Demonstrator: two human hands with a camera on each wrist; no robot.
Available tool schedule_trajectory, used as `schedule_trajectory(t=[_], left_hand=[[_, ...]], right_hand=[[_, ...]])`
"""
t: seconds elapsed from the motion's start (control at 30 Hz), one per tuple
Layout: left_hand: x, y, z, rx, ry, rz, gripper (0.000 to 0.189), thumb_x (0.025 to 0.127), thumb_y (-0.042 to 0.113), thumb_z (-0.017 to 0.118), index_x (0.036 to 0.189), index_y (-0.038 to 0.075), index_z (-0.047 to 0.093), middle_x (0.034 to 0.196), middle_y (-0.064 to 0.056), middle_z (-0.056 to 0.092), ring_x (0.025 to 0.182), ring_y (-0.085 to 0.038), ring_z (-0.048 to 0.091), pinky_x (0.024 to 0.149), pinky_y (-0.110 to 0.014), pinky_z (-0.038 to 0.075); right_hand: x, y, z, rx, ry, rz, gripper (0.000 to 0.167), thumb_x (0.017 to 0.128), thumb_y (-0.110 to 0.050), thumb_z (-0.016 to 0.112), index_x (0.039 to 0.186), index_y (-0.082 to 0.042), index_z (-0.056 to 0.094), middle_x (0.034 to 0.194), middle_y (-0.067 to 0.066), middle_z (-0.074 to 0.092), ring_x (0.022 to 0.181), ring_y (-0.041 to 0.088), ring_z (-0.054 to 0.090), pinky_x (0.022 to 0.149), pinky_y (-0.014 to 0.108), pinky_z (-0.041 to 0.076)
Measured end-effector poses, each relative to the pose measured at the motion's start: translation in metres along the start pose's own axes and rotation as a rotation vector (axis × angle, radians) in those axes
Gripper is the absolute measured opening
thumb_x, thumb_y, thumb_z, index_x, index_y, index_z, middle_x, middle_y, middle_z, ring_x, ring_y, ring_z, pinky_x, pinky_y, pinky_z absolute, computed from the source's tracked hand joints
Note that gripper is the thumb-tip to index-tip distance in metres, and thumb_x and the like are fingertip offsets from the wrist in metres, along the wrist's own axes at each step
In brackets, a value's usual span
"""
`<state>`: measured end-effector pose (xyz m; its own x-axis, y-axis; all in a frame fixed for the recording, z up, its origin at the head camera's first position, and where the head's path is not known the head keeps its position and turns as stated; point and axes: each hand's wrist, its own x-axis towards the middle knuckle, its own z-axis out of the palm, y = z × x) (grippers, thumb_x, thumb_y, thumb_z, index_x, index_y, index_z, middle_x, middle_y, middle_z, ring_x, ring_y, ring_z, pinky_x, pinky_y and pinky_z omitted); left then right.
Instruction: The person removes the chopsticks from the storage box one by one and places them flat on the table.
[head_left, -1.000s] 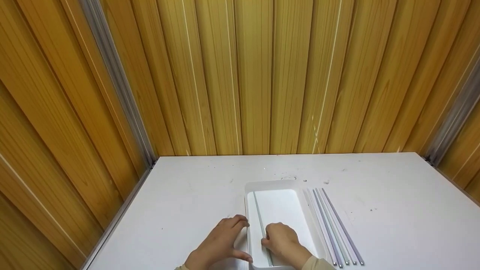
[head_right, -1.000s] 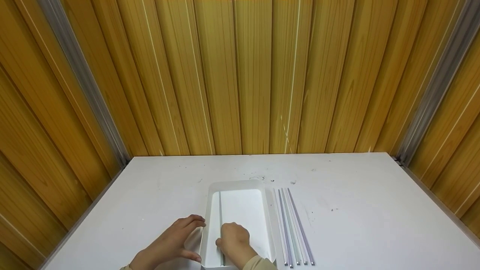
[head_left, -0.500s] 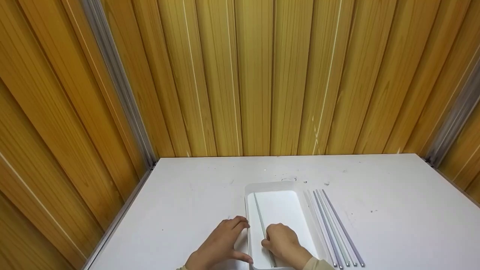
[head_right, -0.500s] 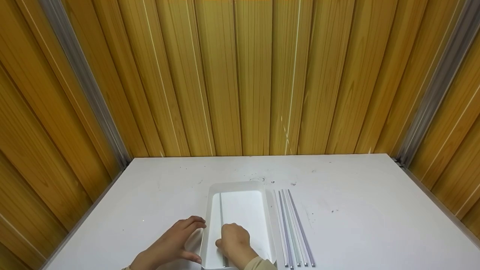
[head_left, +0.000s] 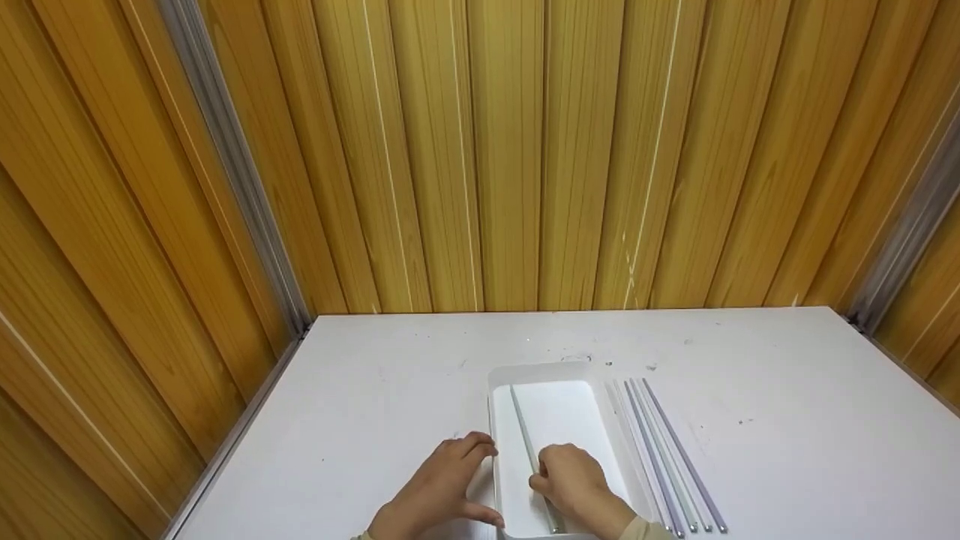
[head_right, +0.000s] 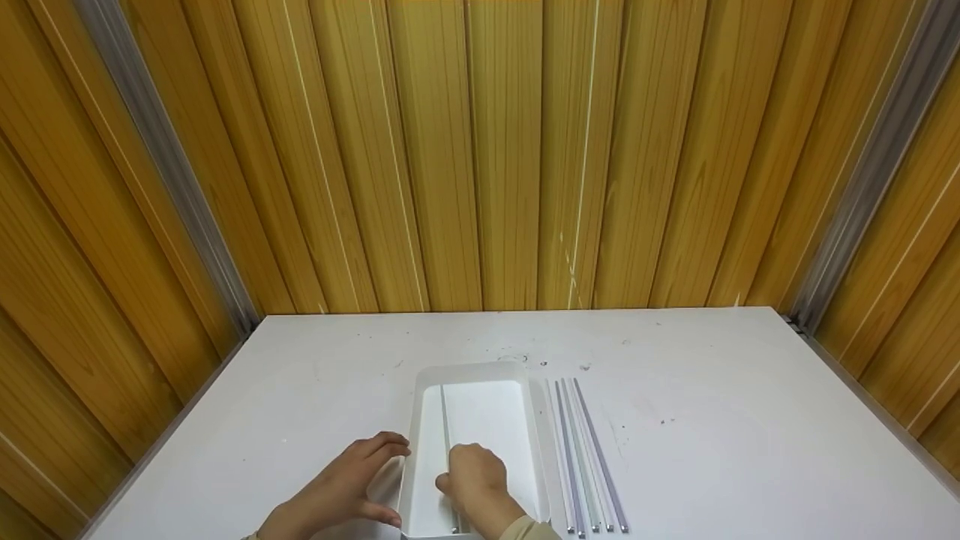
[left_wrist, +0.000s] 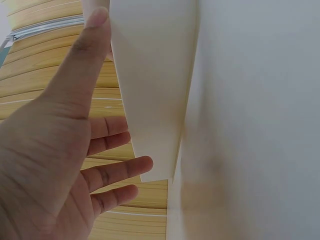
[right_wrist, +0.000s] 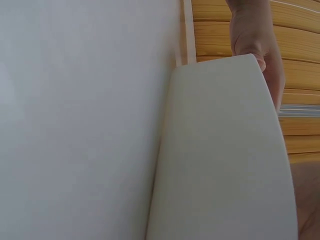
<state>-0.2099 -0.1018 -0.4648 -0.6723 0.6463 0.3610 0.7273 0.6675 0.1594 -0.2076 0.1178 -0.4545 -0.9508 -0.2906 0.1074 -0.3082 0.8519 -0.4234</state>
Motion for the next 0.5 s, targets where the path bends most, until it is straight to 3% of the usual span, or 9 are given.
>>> schedule_trajectory(t=[0.23,0.5], left_hand=[[0.0,-0.001,0.001,0.001,0.012,0.015,0.082,0.065,0.069,0.064,0.119,0.009,0.057,0.128,-0.002,0.055,0.114,-0.016,0.057,0.101,-0.038,0.05],[-0.002,0.0,0.001,-0.005,0.011,0.004,0.083,0.064,0.071,0.062,0.12,0.009,0.057,0.129,-0.002,0.055,0.115,-0.017,0.056,0.102,-0.037,0.049]], right_hand=[[-0.004,0.007,-0.009,-0.009,0.003,0.004,0.017,0.081,-0.017,0.067,0.069,-0.007,0.062,0.064,0.002,0.062,0.056,0.012,0.056,0.051,0.026,0.053],[-0.011,0.018,-0.019,0.007,0.011,0.013,0.016,0.081,-0.015,0.064,0.067,-0.008,0.059,0.059,-0.004,0.052,0.053,0.009,0.046,0.044,0.018,0.039]])
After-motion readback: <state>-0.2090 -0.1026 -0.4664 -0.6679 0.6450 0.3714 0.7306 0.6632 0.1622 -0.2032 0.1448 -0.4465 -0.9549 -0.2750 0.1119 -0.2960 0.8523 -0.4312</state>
